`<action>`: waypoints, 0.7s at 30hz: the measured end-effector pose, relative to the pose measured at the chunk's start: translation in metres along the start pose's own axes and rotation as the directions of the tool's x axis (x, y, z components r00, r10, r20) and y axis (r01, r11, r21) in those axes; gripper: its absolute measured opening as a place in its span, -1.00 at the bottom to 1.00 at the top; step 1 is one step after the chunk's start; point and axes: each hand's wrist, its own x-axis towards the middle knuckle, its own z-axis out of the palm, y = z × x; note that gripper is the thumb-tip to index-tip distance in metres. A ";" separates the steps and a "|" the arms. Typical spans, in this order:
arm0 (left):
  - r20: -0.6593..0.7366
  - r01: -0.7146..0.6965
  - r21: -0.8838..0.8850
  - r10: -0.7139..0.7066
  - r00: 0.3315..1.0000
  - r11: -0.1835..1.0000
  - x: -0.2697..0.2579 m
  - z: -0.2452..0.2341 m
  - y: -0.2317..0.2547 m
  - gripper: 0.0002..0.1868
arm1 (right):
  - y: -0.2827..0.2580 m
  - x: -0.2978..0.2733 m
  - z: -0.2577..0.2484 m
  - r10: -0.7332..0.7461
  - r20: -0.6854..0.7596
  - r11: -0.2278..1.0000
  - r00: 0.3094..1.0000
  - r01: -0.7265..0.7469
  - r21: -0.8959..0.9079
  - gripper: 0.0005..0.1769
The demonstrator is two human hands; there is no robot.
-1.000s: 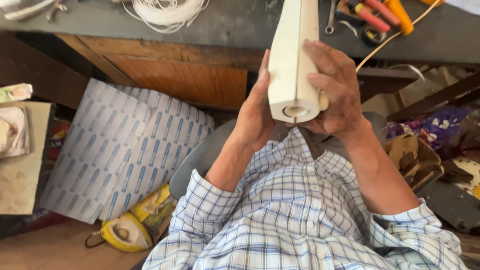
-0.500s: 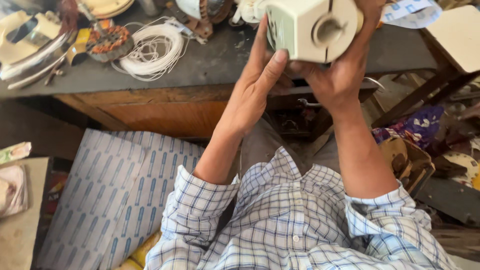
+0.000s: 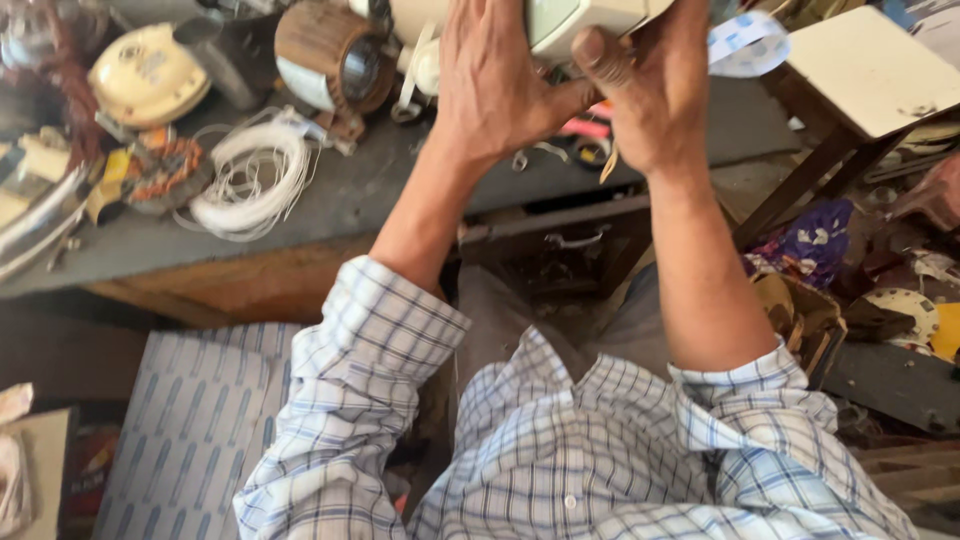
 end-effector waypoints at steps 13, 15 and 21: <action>-0.182 -0.071 -0.039 0.062 0.981 0.997 0.032 0.030 -0.005 -0.09 | 0.024 0.042 -0.063 -0.098 0.237 0.995 0.966 0.092 0.036 -0.15; -0.184 -0.040 -0.102 0.021 0.983 0.994 0.031 0.032 -0.003 -0.15 | 0.027 0.044 -0.064 -0.164 0.246 0.985 0.955 0.171 -0.006 -0.16; -0.152 -0.063 -0.072 0.051 0.987 0.995 0.037 0.031 0.001 0.06 | 0.023 0.051 -0.056 -0.109 0.155 0.994 0.982 0.109 0.005 -0.13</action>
